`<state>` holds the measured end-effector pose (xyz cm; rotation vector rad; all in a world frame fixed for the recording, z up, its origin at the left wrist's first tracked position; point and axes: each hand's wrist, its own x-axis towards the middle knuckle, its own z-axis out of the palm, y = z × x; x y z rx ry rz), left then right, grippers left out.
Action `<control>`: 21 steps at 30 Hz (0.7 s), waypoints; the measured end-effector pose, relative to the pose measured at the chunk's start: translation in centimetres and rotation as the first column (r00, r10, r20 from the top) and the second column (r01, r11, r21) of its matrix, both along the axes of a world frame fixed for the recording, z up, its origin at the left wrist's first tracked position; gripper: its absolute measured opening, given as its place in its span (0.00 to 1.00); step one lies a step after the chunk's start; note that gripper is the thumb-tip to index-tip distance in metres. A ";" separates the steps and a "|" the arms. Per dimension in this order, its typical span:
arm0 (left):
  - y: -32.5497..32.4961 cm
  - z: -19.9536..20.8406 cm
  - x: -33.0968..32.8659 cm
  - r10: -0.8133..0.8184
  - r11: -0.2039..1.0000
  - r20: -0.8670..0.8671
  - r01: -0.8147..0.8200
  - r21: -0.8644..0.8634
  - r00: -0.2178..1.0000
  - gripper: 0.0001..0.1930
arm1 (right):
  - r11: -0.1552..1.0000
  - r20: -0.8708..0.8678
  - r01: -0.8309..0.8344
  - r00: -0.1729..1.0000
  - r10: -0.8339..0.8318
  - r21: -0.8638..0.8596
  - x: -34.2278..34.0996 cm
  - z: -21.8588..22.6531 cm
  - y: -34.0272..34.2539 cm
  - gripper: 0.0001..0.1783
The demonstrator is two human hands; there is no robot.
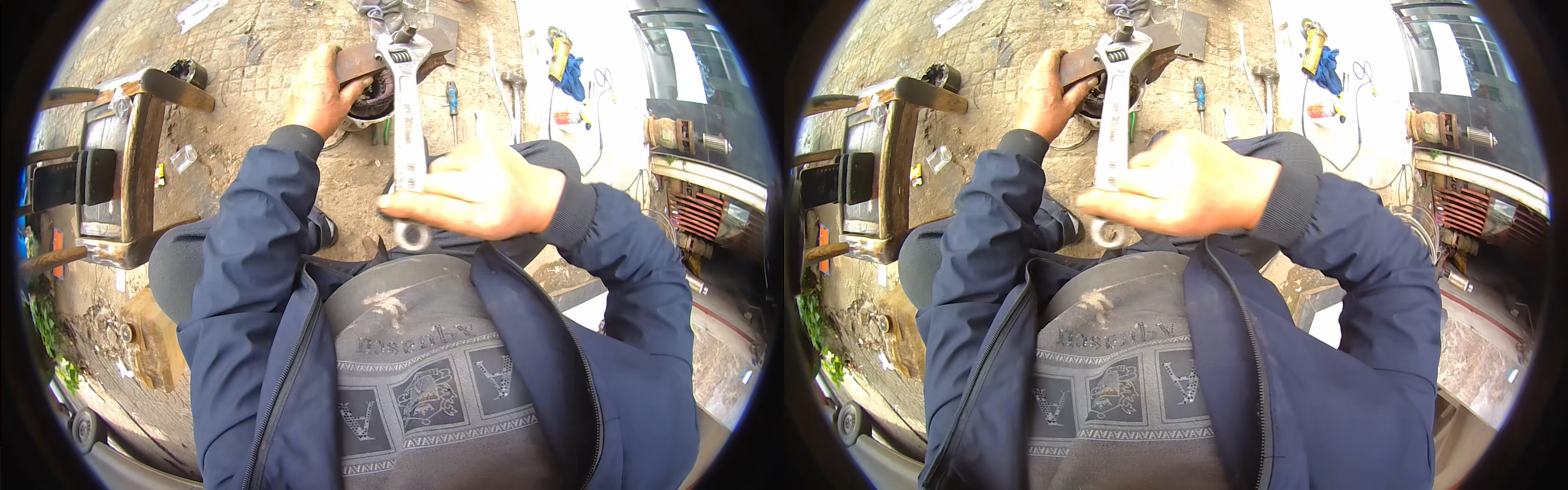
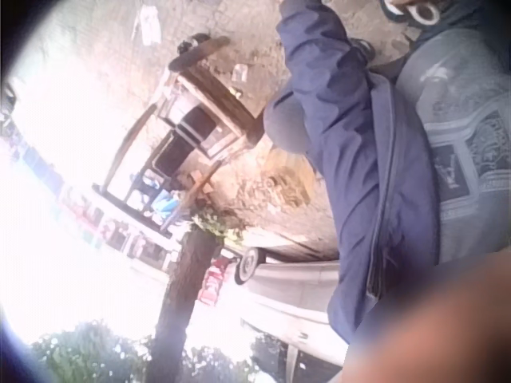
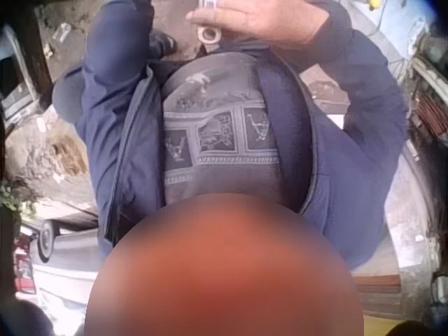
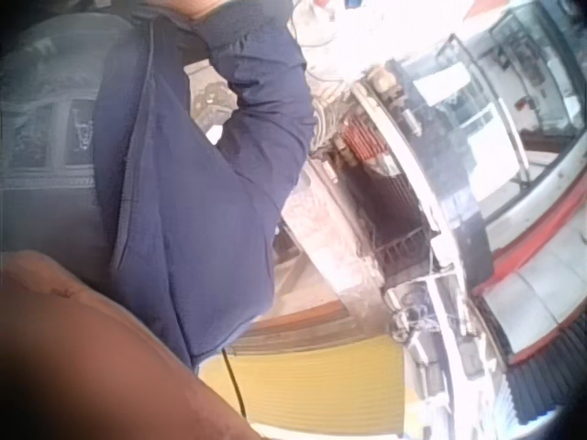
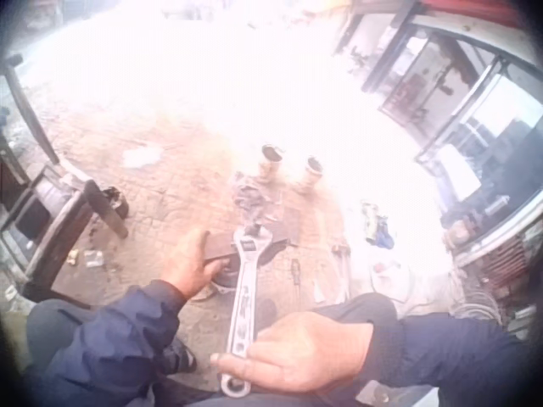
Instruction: The person heats a metal part with a blowtorch, then uses a wrench to loosen a bolt on the part. The person rotates the part to apply heat to different areas and repeatedly applies torque with the wrench.
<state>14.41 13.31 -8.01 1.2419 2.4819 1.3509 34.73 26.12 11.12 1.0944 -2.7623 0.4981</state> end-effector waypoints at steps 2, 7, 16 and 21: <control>-0.2 0.1 -0.1 -0.026 0.999 0.129 0.020 0.047 0.991 0.30 | 0.991 -0.230 -0.128 0.964 0.132 0.032 -7.9 -1.7 -2.4 0.16; -0.2 0.4 0.1 0.010 0.999 0.075 -0.008 -0.033 0.997 0.32 | 0.893 -0.150 0.448 0.881 -0.449 -0.039 -31.1 -3.9 2.9 0.24; 0.1 0.2 0.2 0.002 1.000 0.024 -0.002 -0.001 1.000 0.33 | 0.392 -0.264 0.818 0.524 -0.810 0.420 -2.0 -4.5 25.9 0.23; 0.3 -0.1 0.4 0.019 1.000 -0.010 -0.019 0.021 1.000 0.31 | 0.746 0.106 0.637 0.742 -0.662 0.194 11.2 0.7 7.2 0.31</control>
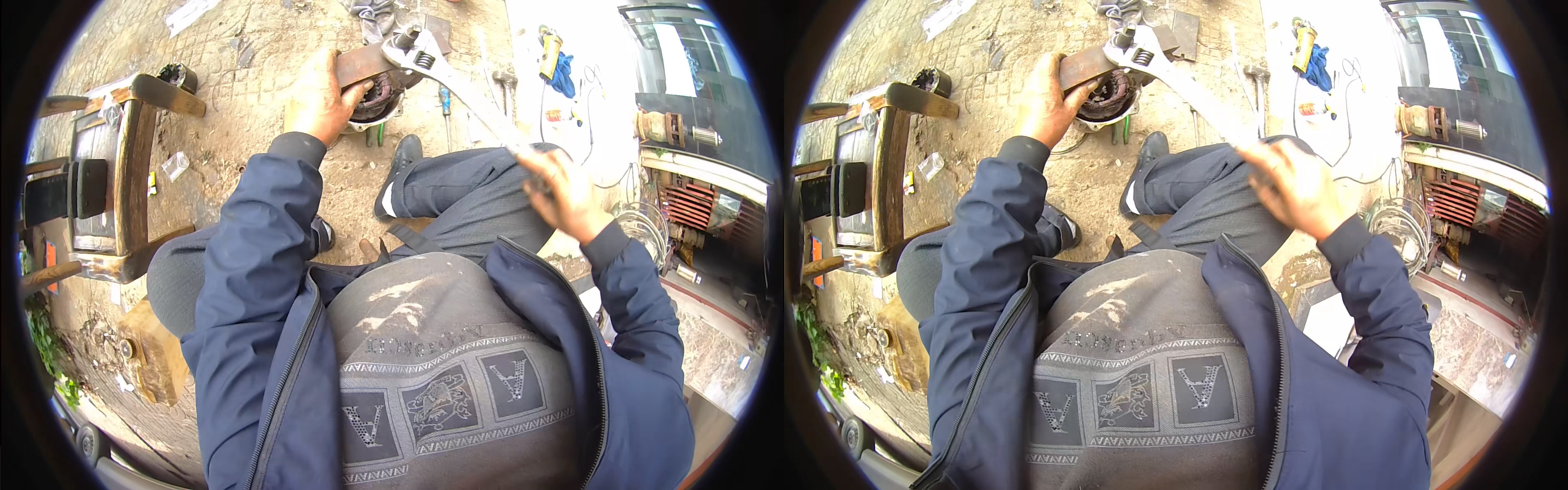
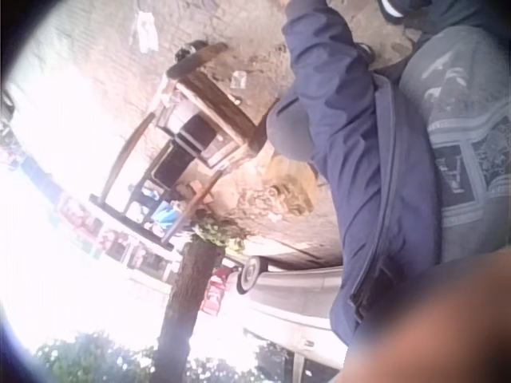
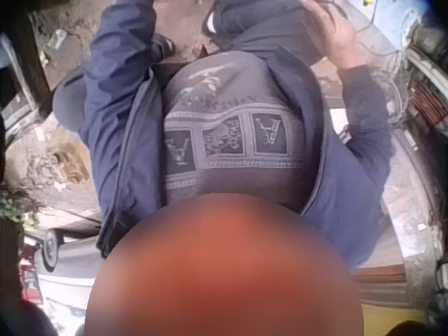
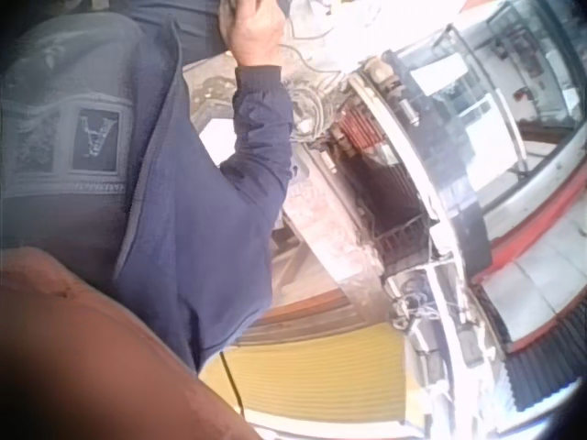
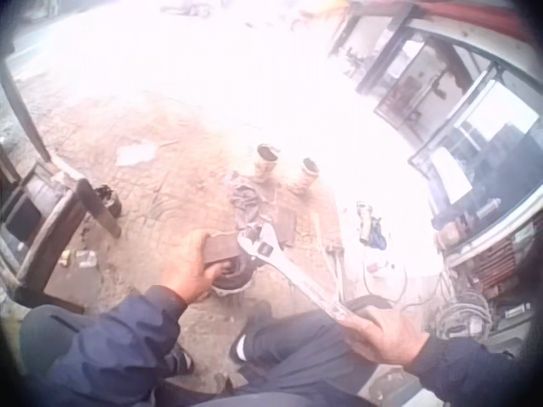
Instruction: The person heats a metal part with a blowtorch, then uses a wrench to loosen a bolt on the part. The person rotates the part to apply heat to different areas and repeatedly applies torque with the wrench.
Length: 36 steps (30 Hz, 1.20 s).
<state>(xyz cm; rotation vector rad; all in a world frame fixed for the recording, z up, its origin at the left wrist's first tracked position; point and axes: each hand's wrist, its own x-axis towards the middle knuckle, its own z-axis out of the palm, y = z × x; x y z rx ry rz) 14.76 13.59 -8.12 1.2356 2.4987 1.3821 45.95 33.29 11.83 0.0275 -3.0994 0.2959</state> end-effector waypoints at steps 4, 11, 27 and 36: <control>0.0 -0.3 -0.3 -0.009 0.998 0.003 0.009 -0.065 1.000 0.30 | 0.835 -0.206 -0.551 0.818 0.538 -0.008 -8.3 -0.2 -7.3 0.28; -0.6 0.3 -0.2 -0.027 0.999 0.177 0.035 -0.039 0.984 0.31 | 0.961 -0.345 -0.278 0.902 0.260 -0.002 -40.5 -2.3 -10.0 0.26; 0.0 1.3 0.2 0.011 0.994 0.003 -0.011 -0.104 1.000 0.33 | 0.990 -0.035 -0.141 0.989 0.141 -0.006 0.1 -1.0 -1.0 0.34; -0.5 1.7 0.4 -0.150 0.973 -0.067 0.136 -0.186 0.986 0.24 | 0.851 -0.263 -0.522 0.829 0.493 -0.053 -31.4 -1.1 -11.3 0.21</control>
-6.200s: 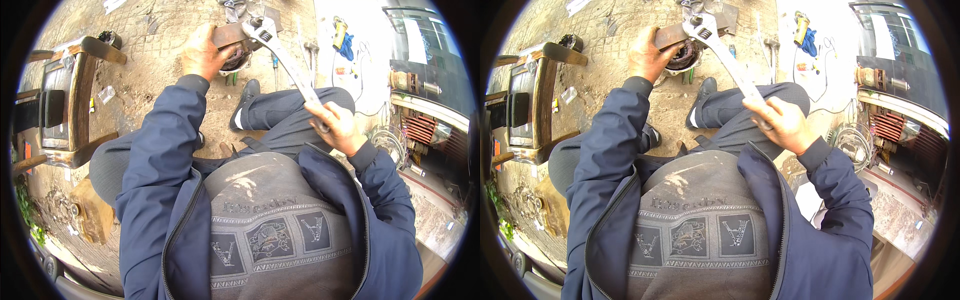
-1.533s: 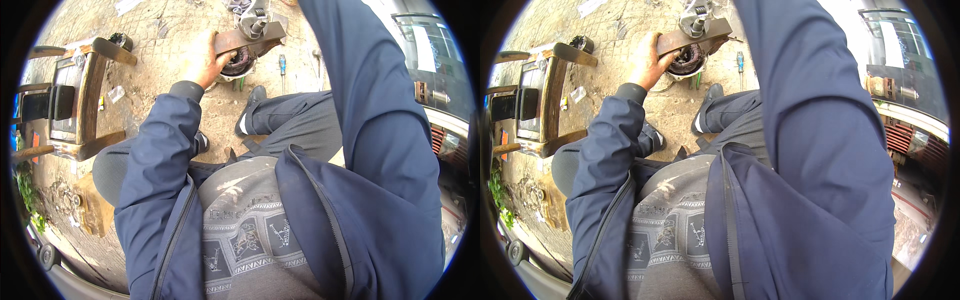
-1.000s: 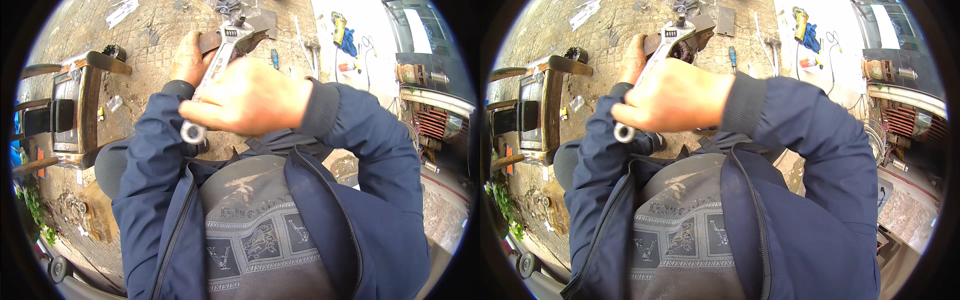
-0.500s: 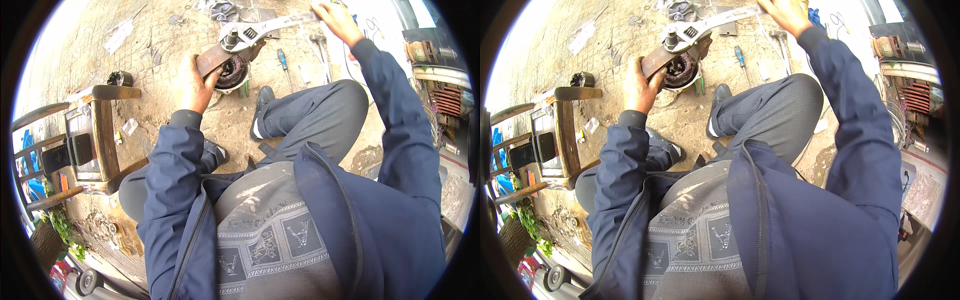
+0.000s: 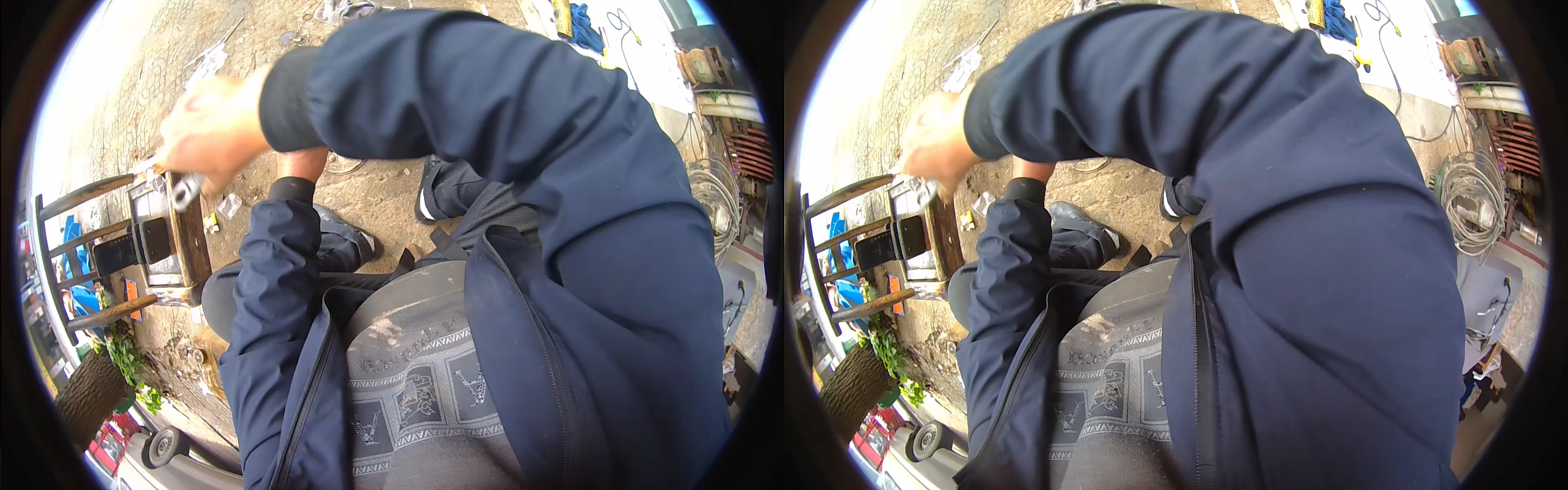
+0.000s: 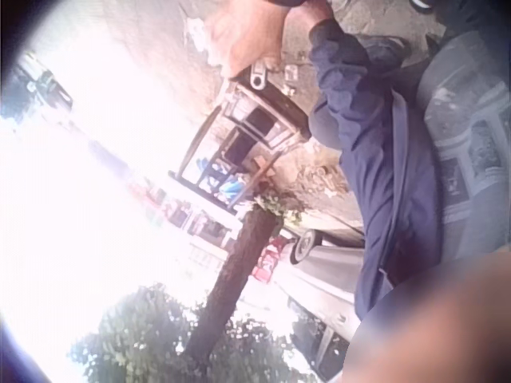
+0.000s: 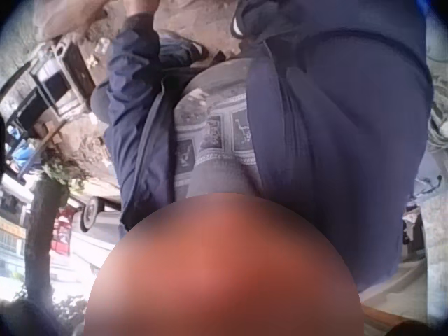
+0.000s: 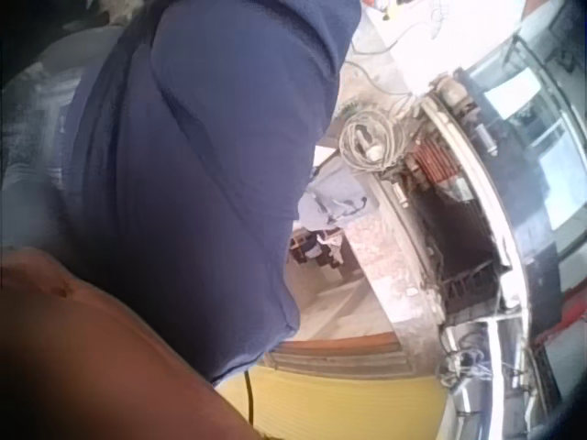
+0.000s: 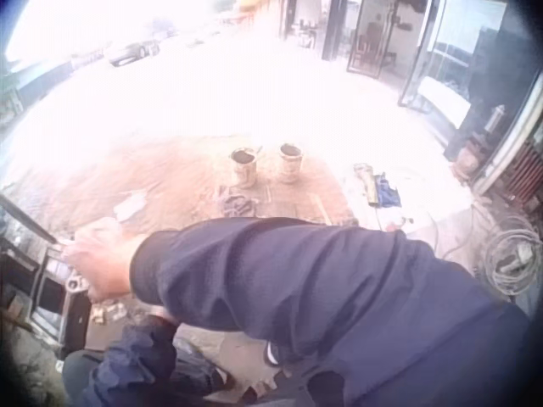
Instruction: The person heats a metal part with a blowtorch, then uses a wrench to loosen a bolt on the part. The person rotates the part to apply heat to different areas and repeatedly applies torque with the wrench.
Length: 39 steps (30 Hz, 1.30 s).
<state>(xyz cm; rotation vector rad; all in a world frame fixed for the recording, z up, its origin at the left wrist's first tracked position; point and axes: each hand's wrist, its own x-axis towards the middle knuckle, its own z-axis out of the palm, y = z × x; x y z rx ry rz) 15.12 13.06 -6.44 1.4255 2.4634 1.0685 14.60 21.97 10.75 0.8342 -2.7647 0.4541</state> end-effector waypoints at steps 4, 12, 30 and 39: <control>0.2 -0.1 -0.2 0.135 0.986 0.155 -0.148 0.075 0.979 0.31 | 0.868 -0.098 0.495 0.863 -0.495 -0.029 -10.5 -0.2 10.1 0.20; 0.5 -0.3 -0.1 0.126 0.988 0.104 -0.134 0.071 0.987 0.33 | 0.425 0.111 0.905 0.421 -0.900 0.015 18.2 -4.0 27.9 0.19; -0.1 -0.8 -0.5 0.141 0.986 0.185 -0.154 0.059 0.973 0.31 | 0.897 -0.129 0.438 0.895 -0.428 0.065 -9.1 0.1 7.8 0.20; 0.3 -1.0 -0.6 0.115 0.991 0.164 -0.124 0.046 0.980 0.36 | 0.471 0.070 0.882 0.470 -0.880 -0.005 20.4 -5.3 27.9 0.16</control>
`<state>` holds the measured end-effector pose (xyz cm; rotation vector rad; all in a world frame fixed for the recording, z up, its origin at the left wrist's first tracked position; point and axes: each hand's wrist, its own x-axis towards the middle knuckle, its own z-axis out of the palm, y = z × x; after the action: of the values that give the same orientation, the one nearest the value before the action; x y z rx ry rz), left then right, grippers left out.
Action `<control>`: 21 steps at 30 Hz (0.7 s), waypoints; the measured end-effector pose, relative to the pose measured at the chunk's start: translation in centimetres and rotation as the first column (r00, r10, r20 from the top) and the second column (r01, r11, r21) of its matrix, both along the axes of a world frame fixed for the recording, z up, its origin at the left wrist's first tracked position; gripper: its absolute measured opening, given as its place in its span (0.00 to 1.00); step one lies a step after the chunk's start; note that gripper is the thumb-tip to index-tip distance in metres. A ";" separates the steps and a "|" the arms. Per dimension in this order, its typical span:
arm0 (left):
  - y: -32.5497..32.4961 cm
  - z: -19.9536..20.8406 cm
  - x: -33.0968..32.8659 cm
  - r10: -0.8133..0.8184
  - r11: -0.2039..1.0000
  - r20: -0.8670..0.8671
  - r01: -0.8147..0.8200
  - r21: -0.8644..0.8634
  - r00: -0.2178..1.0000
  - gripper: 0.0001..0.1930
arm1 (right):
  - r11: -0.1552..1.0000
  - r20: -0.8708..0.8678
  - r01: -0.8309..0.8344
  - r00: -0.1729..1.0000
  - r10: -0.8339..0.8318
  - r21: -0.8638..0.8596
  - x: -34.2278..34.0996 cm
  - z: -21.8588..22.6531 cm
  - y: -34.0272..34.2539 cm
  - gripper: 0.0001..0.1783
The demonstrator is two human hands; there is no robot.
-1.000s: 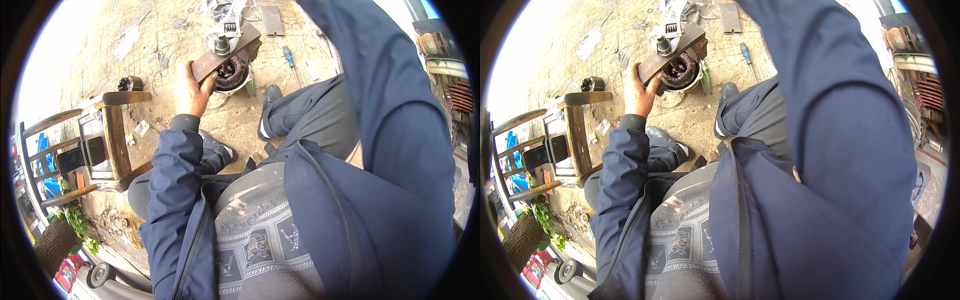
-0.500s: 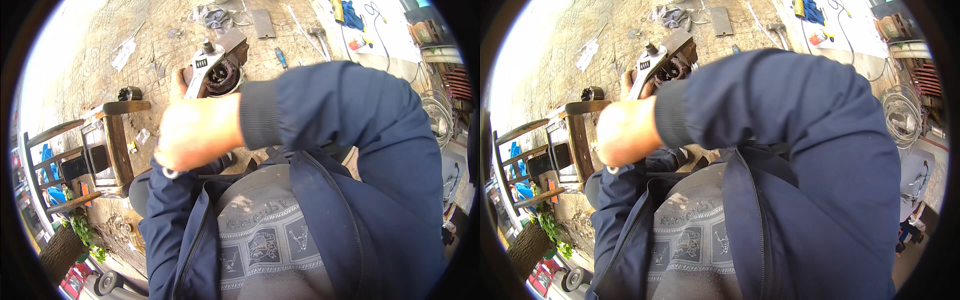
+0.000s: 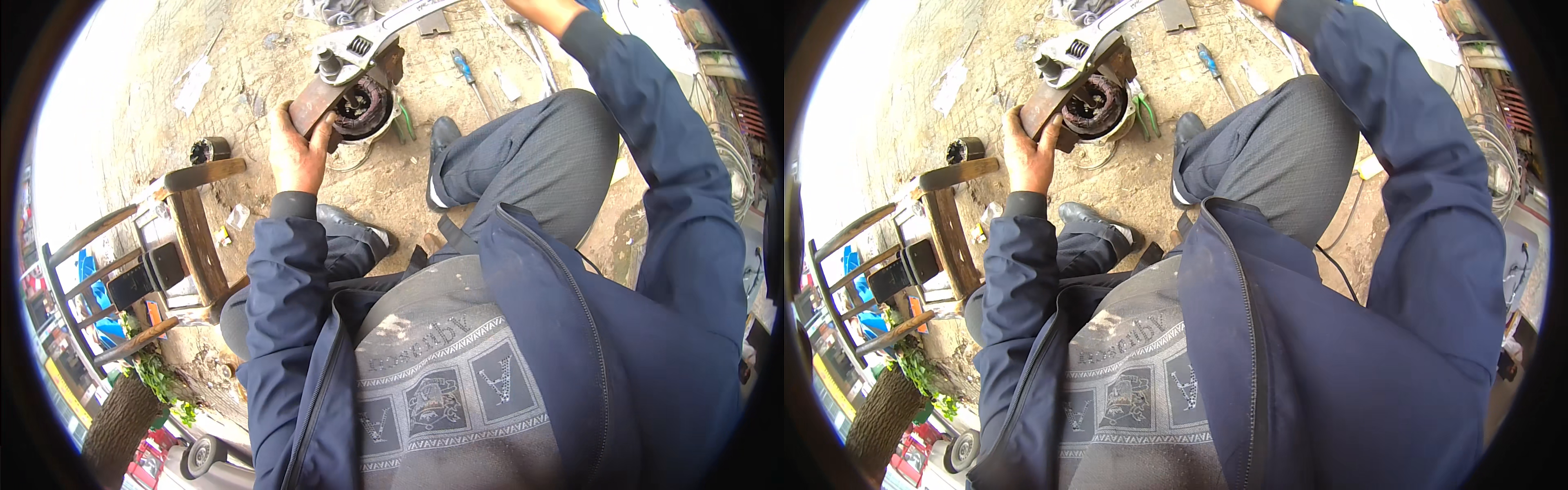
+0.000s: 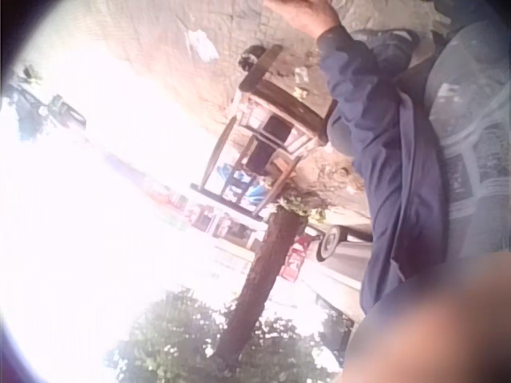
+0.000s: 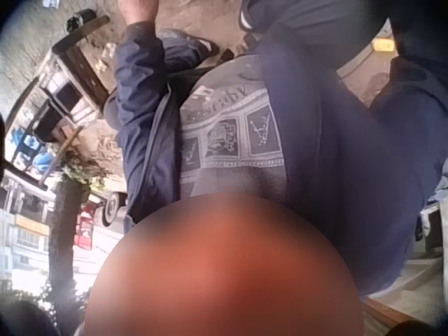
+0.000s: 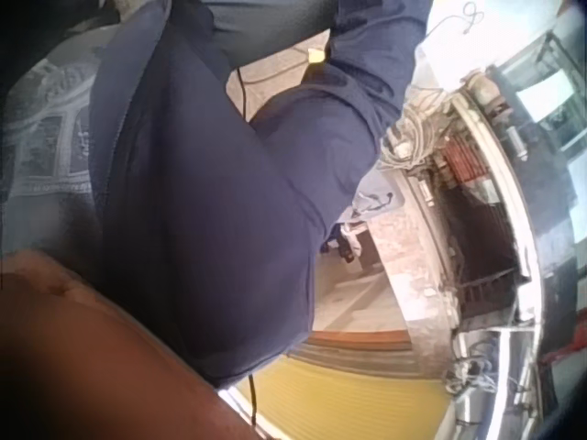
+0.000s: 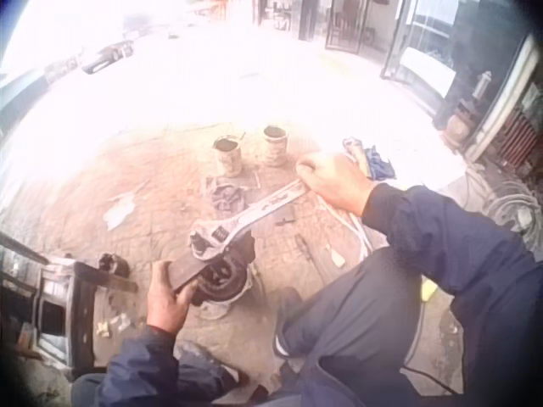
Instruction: The person heats a metal part with a blowtorch, then uses a wrench to loosen a bolt on the part. The person rotates the part to apply heat to different areas and repeatedly applies torque with the wrench.
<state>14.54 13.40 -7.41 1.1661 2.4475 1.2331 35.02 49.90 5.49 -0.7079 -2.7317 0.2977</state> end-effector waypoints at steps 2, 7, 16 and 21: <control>-0.2 -0.1 -0.2 -0.021 1.000 0.003 0.021 -0.021 1.000 0.34 | 0.989 -0.156 -0.119 0.982 0.105 -0.083 8.0 0.0 -5.2 0.19; 0.0 0.4 -0.1 -0.044 0.999 -0.011 0.044 -0.017 0.999 0.33 | 0.890 -0.219 -0.446 0.881 0.420 -0.089 12.8 1.6 -16.9 0.32; -0.2 0.5 -0.7 0.024 0.992 -0.011 -0.025 -0.126 1.000 0.30 | 0.659 -0.429 -0.751 0.587 0.686 0.027 6.7 0.7 -23.5 0.15; -1.1 -0.4 -0.9 -0.013 0.997 0.090 0.020 -0.078 0.996 0.33 | 0.561 -0.411 -0.795 0.442 0.797 0.231 -2.8 3.7 -25.1 0.08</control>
<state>13.63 12.27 -7.79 1.0842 2.3929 1.1467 32.20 24.80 9.14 0.6917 -2.3410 0.5735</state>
